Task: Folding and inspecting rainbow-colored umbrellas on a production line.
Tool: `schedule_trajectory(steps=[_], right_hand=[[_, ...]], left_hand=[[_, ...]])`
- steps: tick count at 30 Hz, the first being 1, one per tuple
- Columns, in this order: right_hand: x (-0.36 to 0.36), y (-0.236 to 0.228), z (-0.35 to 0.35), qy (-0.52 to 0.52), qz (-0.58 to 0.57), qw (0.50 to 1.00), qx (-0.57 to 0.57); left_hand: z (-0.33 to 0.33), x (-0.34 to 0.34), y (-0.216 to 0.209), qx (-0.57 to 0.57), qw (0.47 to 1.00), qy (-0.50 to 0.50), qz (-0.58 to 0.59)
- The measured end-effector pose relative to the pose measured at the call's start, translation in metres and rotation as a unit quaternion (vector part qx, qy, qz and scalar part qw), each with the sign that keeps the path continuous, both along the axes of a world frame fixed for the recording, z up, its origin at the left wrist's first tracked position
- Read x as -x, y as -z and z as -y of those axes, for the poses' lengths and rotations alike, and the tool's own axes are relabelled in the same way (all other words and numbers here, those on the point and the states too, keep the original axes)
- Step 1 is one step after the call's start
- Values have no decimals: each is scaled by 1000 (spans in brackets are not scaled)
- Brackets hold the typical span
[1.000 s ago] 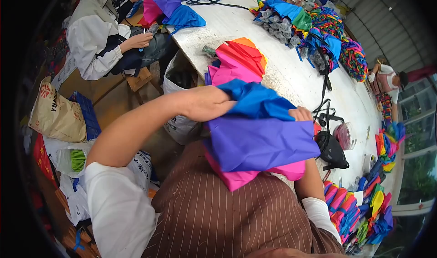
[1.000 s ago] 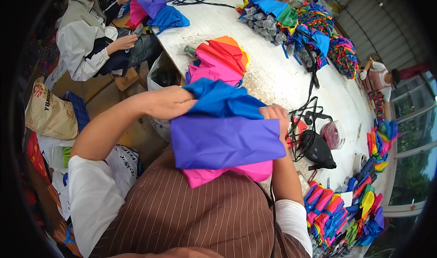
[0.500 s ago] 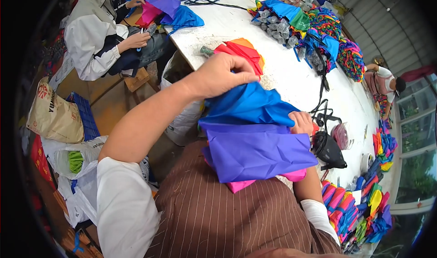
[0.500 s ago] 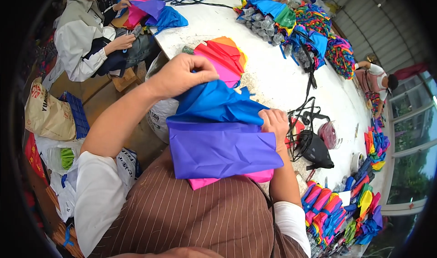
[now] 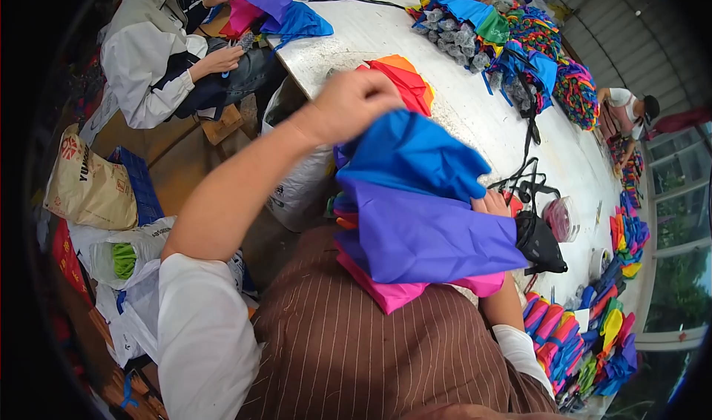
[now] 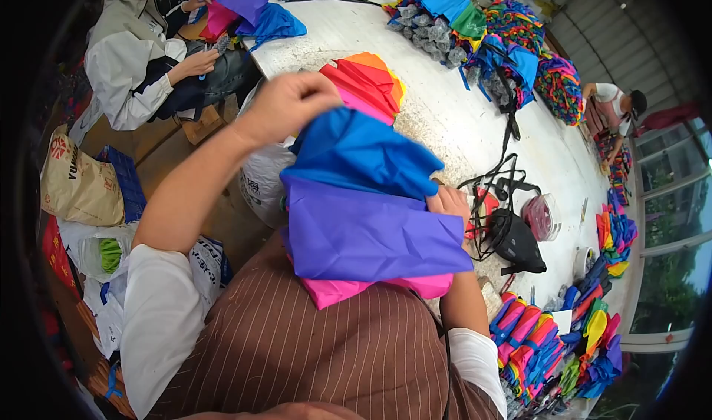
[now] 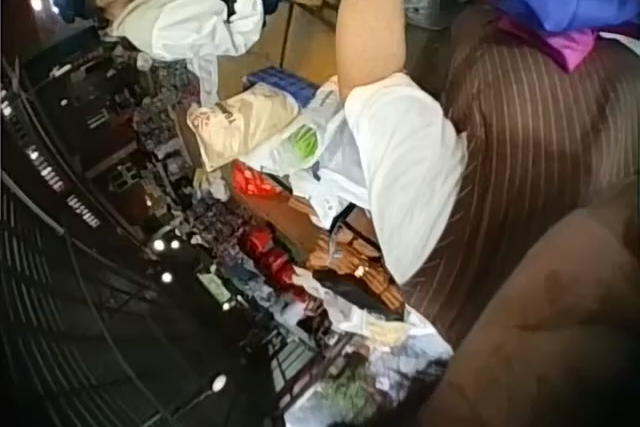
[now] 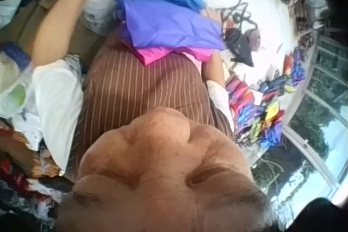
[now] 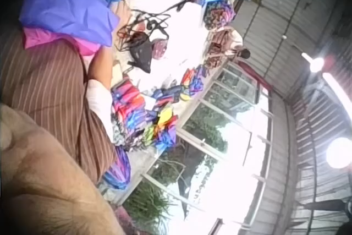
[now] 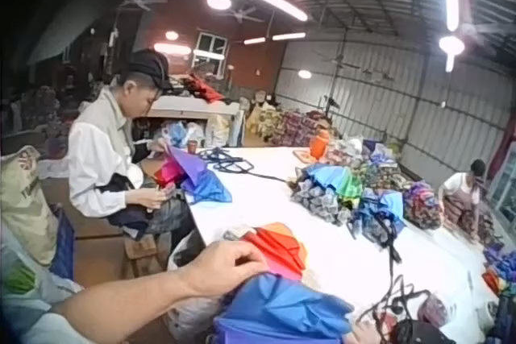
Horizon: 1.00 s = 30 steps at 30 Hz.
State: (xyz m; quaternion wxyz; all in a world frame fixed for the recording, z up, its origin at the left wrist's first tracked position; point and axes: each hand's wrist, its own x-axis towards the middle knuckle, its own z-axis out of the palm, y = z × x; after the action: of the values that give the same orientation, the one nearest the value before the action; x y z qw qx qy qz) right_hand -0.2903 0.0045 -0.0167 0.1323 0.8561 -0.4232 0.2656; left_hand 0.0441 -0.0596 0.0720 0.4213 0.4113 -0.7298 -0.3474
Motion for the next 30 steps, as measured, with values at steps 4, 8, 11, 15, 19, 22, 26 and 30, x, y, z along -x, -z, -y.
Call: schedule_trajectory(steps=[4, 8, 11, 15, 19, 22, 26, 30], right_hand=[[1, 5, -3, 49, -47, 998, 13], [6, 4, 37, 144, -129, 965, 176], [30, 3, 34, 206, -188, 913, 298], [-8, 9, 49, 294, -264, 803, 446], [-12, 39, -4, 340, -315, 673, 576], [-17, 52, -20, 379, -356, 552, 652], [-20, 53, 24, 426, -401, 365, 724], [-27, 85, -43, 430, -421, 178, 779]], left_hand=[[29, -58, 1, -67, 968, -157, -184], [19, -50, -5, -103, 976, -80, -176], [0, -20, -1, -48, 983, -38, -172], [-13, 10, -31, 304, 952, 41, 13], [-44, 32, -34, 472, 860, 17, 190], [-60, 38, -53, -144, 919, 312, 192], [-43, 16, -34, -127, 959, 223, -120], [-31, 30, -18, 172, 984, 5, -52]])
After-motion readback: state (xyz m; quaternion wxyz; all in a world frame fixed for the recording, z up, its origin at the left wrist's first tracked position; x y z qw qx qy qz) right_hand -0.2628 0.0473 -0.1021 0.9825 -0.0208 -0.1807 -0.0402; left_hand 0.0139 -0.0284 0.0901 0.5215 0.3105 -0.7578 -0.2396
